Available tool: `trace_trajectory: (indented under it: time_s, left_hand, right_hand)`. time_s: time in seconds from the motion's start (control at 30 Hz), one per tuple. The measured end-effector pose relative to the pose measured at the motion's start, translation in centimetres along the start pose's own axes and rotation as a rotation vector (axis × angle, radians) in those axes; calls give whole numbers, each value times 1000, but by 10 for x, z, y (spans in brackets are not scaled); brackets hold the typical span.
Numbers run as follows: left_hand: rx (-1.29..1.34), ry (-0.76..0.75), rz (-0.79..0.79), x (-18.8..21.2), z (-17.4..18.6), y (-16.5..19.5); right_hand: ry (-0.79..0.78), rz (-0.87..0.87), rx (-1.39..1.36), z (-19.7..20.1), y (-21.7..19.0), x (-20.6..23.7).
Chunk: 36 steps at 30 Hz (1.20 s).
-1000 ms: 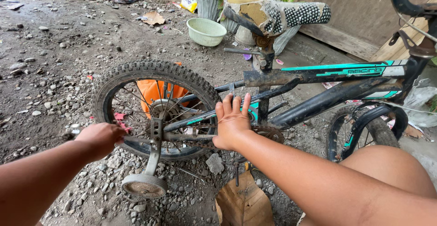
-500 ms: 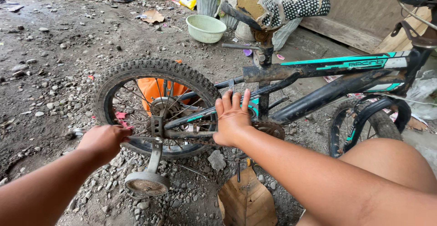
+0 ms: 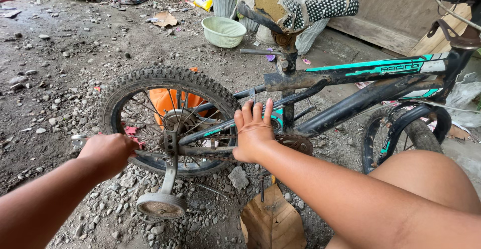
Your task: The person uses a screwdriver to loosen a bolt on the bicycle chain guard, then removes the guard. They then use a wrench to adjust the rear wheel axle nut while holding the wheel.
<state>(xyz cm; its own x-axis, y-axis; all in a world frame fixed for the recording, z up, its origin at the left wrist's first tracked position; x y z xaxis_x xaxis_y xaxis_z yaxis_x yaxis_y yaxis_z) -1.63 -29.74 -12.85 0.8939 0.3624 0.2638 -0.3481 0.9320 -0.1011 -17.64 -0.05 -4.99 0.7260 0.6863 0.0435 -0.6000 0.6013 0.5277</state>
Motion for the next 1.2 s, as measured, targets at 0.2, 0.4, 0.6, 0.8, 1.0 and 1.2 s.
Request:
trace_trajectory:
  time_s: [0.2, 0.4, 0.6, 0.8, 1.0, 1.2]
  left_hand:
    - [-33, 15, 53, 18, -6, 22]
    - [-129, 37, 24, 15, -3, 27]
    - [-55, 31, 14, -4, 26, 15]
    - [-10, -5, 38, -3, 16, 12]
    - [-127, 227, -152, -14, -8, 2]
    - [-218, -4, -91, -2, 2, 14]
  right_hand:
    - [-5, -2, 7, 0, 0, 0]
    - [2, -1, 5, 1, 0, 0]
    - [4, -4, -1, 0, 0, 1]
    - [32, -6, -14, 0, -1, -1]
    - [19, -4, -9, -2, -1, -1]
    - [30, -30, 0, -3, -3, -1]
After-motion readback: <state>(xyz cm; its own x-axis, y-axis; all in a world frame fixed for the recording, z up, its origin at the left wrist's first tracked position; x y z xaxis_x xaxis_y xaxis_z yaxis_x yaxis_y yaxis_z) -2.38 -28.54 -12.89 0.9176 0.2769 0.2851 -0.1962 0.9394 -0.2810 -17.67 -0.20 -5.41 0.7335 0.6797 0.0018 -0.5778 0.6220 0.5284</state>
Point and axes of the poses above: each hand's wrist, its own x-axis away from the middle knuckle, its own z-axis out of the back of the hand, y = z × x, the point moved 1 cm from there along -x, towards the middle knuckle, and after that the axes turned 8 degrees about x, right-handed, at the moved point
